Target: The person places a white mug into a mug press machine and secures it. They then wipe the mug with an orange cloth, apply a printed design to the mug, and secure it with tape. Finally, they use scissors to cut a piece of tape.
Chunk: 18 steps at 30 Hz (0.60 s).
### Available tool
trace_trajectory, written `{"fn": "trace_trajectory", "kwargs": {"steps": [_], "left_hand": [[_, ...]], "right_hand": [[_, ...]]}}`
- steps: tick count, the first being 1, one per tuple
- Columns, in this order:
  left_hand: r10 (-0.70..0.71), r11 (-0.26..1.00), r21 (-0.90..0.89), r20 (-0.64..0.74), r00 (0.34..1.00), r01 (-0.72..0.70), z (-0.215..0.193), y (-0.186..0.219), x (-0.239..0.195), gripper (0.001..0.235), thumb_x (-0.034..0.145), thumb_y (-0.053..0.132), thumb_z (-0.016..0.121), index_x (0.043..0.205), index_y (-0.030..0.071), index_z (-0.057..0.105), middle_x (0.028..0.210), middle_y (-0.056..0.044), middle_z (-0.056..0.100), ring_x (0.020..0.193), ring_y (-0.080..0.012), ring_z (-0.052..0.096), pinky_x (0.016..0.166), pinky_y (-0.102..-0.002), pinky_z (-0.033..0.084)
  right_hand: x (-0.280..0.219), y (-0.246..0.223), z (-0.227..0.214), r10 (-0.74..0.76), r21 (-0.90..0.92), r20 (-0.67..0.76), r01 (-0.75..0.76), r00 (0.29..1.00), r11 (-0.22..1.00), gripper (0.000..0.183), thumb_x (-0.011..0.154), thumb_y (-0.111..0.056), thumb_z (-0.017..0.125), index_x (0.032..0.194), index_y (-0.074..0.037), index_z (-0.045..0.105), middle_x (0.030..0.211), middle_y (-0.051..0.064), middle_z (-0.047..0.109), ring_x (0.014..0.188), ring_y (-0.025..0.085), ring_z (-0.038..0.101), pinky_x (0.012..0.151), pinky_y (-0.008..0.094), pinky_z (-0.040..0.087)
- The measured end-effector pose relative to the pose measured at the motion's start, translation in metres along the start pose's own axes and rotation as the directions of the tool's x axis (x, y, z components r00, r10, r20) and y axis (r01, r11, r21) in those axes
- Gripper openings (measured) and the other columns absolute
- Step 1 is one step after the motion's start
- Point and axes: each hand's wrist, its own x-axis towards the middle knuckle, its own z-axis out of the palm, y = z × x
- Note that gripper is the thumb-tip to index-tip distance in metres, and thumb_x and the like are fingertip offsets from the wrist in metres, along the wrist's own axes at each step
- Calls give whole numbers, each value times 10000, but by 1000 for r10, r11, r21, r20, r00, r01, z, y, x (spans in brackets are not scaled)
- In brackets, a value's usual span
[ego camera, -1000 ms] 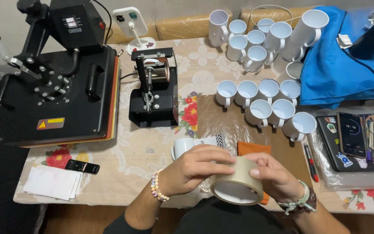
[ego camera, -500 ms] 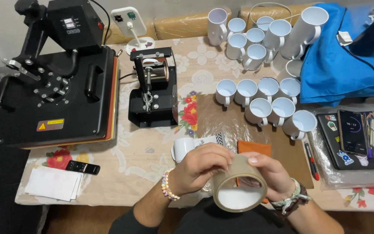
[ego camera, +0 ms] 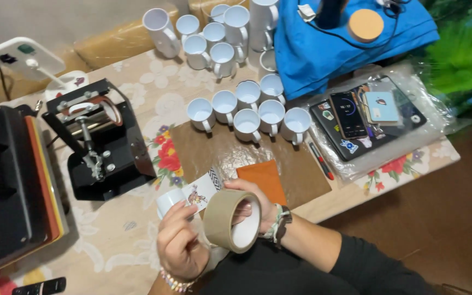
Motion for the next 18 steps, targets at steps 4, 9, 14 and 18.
{"fn": "trace_trajectory", "kwargs": {"steps": [4, 9, 14, 18], "left_hand": [[81, 963, 251, 82, 993, -99, 5, 15, 31, 147, 968, 33, 423, 868, 34, 530, 837, -138, 587, 891, -337, 674, 958, -538, 552], [-100, 965, 258, 492, 865, -35, 30, 24, 51, 53, 963, 13, 504, 963, 37, 551, 1035, -136, 612, 1163, -382, 612, 1094, -566, 448], [-103, 971, 235, 569, 816, -42, 71, 26, 51, 115, 995, 45, 476, 1027, 3, 579, 1049, -158, 605, 1112, -355, 599, 1099, -558, 442], [-137, 957, 282, 652, 746, -70, 99, 25, 50, 165, 956, -49, 444, 1062, -17, 567, 1078, -175, 598, 1121, -351, 579, 1131, -561, 412]], "right_hand": [[-9, -18, -43, -97, 52, -76, 101, 992, 993, 631, 988, -418, 451, 414, -156, 426, 350, -39, 343, 304, 76, 323, 362, 185, 258], [-31, -32, -64, -147, -21, -396, 152, 906, 988, 443, 964, -531, 581, 987, -103, 695, 900, 76, 718, 841, 227, 675, 799, 348, 509], [-66, -52, -100, -136, -27, -331, 134, 934, 991, 671, 1009, -582, 435, 1266, 5, 634, 1140, 190, 703, 1054, 312, 676, 947, 447, 511], [-96, -80, -86, -33, -111, -507, -27, 862, 993, 787, 897, -627, 510, 1407, -29, 497, 1147, 174, 642, 1091, 299, 645, 943, 484, 539]]}}
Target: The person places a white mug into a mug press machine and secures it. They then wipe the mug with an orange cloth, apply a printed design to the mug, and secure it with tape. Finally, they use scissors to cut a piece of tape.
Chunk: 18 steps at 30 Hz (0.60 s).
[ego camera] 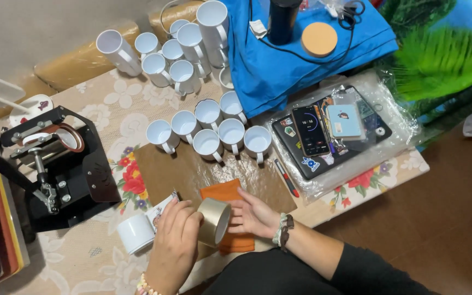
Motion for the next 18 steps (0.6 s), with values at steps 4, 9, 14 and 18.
{"fn": "trace_trajectory", "kwargs": {"steps": [4, 9, 14, 18], "left_hand": [[24, 999, 47, 84, 996, -28, 12, 9, 16, 171, 949, -78, 427, 1066, -29, 542, 1037, -176, 557, 1066, -325, 556, 1146, -552, 398], [57, 977, 202, 83, 995, -73, 36, 15, 17, 157, 966, -58, 457, 1081, -50, 563, 1056, -218, 579, 1053, -359, 570, 1131, -572, 429], [37, 977, 211, 27, 999, -42, 42, 34, 30, 145, 970, -69, 460, 1059, -52, 573, 1036, -199, 589, 1000, -337, 589, 1086, -580, 474], [-34, 972, 232, 17, 999, 29, 50, 42, 26, 150, 979, -45, 455, 1060, -40, 581, 1041, -197, 595, 1033, -342, 591, 1097, -572, 465]], "right_hand": [[-44, -61, -14, -132, -437, -89, 80, 987, 896, 540, 945, -376, 515, 1344, -14, 544, 1447, 214, 586, 1263, 310, 602, 1061, 366, 516], [-83, -240, -81, -918, -983, 167, 133, 360, -127, 255, 919, -222, 655, 1156, -154, 719, 1107, 34, 719, 939, 180, 606, 827, 337, 475], [-100, -432, -131, -850, -808, 514, -267, 116, -525, 239, 971, -82, 665, 1202, -36, 704, 1157, 185, 686, 1076, 365, 609, 921, 494, 491], [-87, -507, -163, -735, -561, 669, -572, 113, -598, 246, 926, -148, 743, 1163, -89, 773, 1040, 152, 717, 981, 401, 609, 778, 507, 533]]}}
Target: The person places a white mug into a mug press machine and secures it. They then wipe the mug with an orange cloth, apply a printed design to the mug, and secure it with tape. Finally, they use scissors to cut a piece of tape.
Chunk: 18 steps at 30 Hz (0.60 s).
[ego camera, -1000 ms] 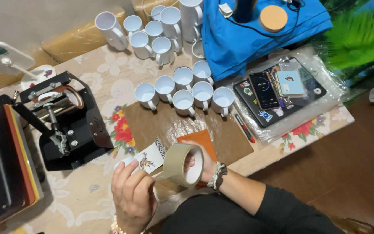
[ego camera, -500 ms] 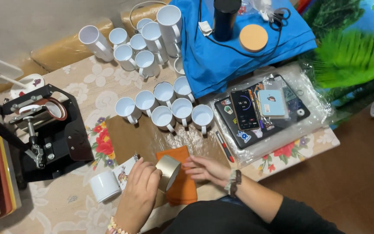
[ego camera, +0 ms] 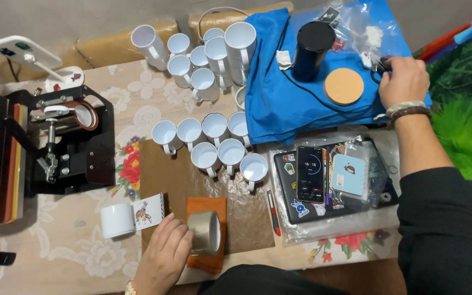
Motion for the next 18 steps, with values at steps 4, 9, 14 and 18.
{"fn": "trace_trajectory", "kwargs": {"steps": [4, 9, 14, 18], "left_hand": [[-78, 997, -26, 16, 997, 78, 2, 8, -7, 163, 974, -55, 453, 1079, -44, 577, 1048, -191, 584, 1029, -335, 583, 1107, -574, 459], [-171, 985, 21, 78, 982, 170, 6, 11, -16, 177, 954, -63, 493, 1105, -18, 575, 1071, -188, 577, 1082, -349, 579, 1114, -546, 456], [-209, 978, 52, 162, 964, 203, 29, -1, -27, 279, 855, -109, 597, 1110, 4, 584, 1062, -163, 600, 1067, -319, 593, 1124, -511, 464], [-215, 977, 49, 214, 953, 209, 53, -19, -38, 332, 789, -131, 634, 1076, 24, 570, 1031, -147, 594, 1057, -314, 589, 1135, -508, 458]], "right_hand": [[11, 0, 18, 37, -202, 55, -25, 998, 979, 201, 910, -246, 735, 1077, -138, 766, 859, 113, 742, 831, 384, 654, 700, 482, 526], [26, -8, 16, 155, -365, 245, -57, 957, 929, 364, 932, -385, 734, 1130, -118, 586, 749, 112, 726, 627, 353, 742, 467, 449, 597], [32, 2, -2, 167, -445, 334, -2, 928, 896, 417, 821, -451, 675, 1099, -142, 702, 845, 133, 776, 741, 364, 763, 540, 447, 605], [22, 8, -34, 266, -571, 374, -5, 888, 821, 440, 784, -671, 703, 976, -284, 785, 904, 48, 814, 905, 291, 763, 599, 414, 605]]}}
